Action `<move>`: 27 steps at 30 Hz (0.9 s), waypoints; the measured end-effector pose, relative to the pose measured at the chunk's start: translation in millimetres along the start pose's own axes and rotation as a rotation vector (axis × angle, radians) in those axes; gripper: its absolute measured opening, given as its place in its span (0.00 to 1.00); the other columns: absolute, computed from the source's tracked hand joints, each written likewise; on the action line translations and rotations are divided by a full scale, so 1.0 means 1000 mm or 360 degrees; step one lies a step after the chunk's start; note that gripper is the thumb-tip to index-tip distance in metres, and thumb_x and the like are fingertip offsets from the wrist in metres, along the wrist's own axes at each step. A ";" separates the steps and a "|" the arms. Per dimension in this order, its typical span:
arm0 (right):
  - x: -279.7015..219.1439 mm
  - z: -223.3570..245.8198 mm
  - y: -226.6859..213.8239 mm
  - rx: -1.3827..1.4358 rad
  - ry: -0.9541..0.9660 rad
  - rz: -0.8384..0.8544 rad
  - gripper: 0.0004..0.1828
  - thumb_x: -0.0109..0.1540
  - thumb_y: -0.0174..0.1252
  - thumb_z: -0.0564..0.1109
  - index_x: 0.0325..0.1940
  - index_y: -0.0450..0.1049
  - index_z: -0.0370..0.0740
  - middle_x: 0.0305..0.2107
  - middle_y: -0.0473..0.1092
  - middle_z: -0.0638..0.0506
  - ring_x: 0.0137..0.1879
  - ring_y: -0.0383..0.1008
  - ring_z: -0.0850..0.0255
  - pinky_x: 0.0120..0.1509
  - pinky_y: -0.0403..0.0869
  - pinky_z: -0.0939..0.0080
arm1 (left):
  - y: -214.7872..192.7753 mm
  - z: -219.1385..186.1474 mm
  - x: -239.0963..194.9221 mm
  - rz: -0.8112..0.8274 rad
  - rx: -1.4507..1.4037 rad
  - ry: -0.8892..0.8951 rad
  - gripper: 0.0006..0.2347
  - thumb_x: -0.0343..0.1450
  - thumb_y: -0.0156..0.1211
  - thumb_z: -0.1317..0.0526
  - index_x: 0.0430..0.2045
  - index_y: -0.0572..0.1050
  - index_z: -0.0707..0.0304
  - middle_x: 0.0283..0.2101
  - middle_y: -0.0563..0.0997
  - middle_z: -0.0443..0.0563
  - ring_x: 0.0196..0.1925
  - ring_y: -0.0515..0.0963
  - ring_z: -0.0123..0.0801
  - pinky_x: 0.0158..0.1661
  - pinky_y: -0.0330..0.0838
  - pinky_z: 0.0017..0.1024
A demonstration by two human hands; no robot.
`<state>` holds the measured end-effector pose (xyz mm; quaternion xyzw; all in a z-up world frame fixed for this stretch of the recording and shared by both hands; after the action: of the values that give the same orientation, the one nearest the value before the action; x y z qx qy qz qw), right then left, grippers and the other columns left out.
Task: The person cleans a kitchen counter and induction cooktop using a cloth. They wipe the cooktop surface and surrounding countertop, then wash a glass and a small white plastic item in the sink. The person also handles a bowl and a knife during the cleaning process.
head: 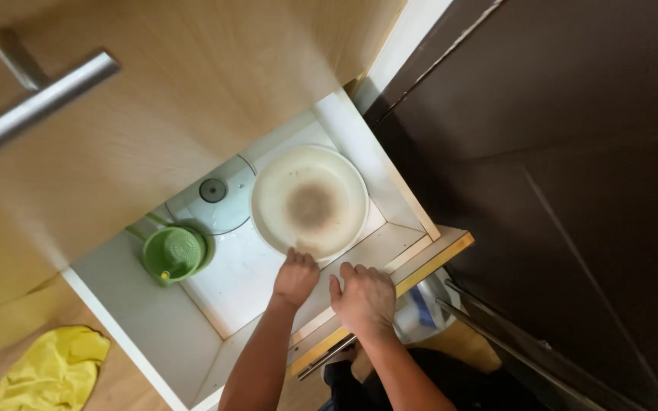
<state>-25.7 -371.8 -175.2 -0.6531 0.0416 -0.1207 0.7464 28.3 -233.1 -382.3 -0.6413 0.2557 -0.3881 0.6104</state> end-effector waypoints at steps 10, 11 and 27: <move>0.005 0.002 -0.041 0.0597 0.0307 0.0761 0.11 0.61 0.57 0.56 0.48 0.75 0.63 0.34 0.78 0.57 0.44 0.81 0.53 0.51 0.77 0.50 | -0.230 0.035 0.033 -0.0355 -0.0423 -0.0058 0.17 0.74 0.52 0.65 0.50 0.73 0.30 0.35 0.75 0.51 0.37 0.78 0.42 0.34 0.72 0.35; 0.005 0.006 -0.056 0.0996 0.0591 0.0619 0.16 0.62 0.57 0.50 0.54 0.72 0.55 0.36 0.79 0.52 0.43 0.81 0.51 0.48 0.78 0.49 | -0.242 0.033 0.023 -0.0212 -0.0613 -0.0036 0.18 0.74 0.50 0.65 0.52 0.72 0.30 0.37 0.75 0.51 0.40 0.77 0.43 0.37 0.72 0.36; -0.068 0.041 -0.322 0.3098 0.1471 0.0600 0.36 0.54 0.45 0.29 0.69 0.62 0.26 0.54 0.68 0.28 0.55 0.66 0.41 0.60 0.65 0.43 | -0.625 -0.020 -0.042 -0.0353 -0.0930 -0.0221 0.18 0.69 0.60 0.64 0.55 0.76 0.57 0.37 0.78 0.46 0.46 0.72 0.38 0.50 0.61 0.36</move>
<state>-122.6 -354.0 141.3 0.3420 0.3038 -0.2192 0.8618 -102.9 -133.9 222.4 -0.8385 0.2426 -0.3176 0.3704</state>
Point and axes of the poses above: each hand's wrist, its own x-axis towards the middle knuckle, its own y-axis out of the palm, z = x × y, the point moved 2 cm from there along x, towards the middle knuckle
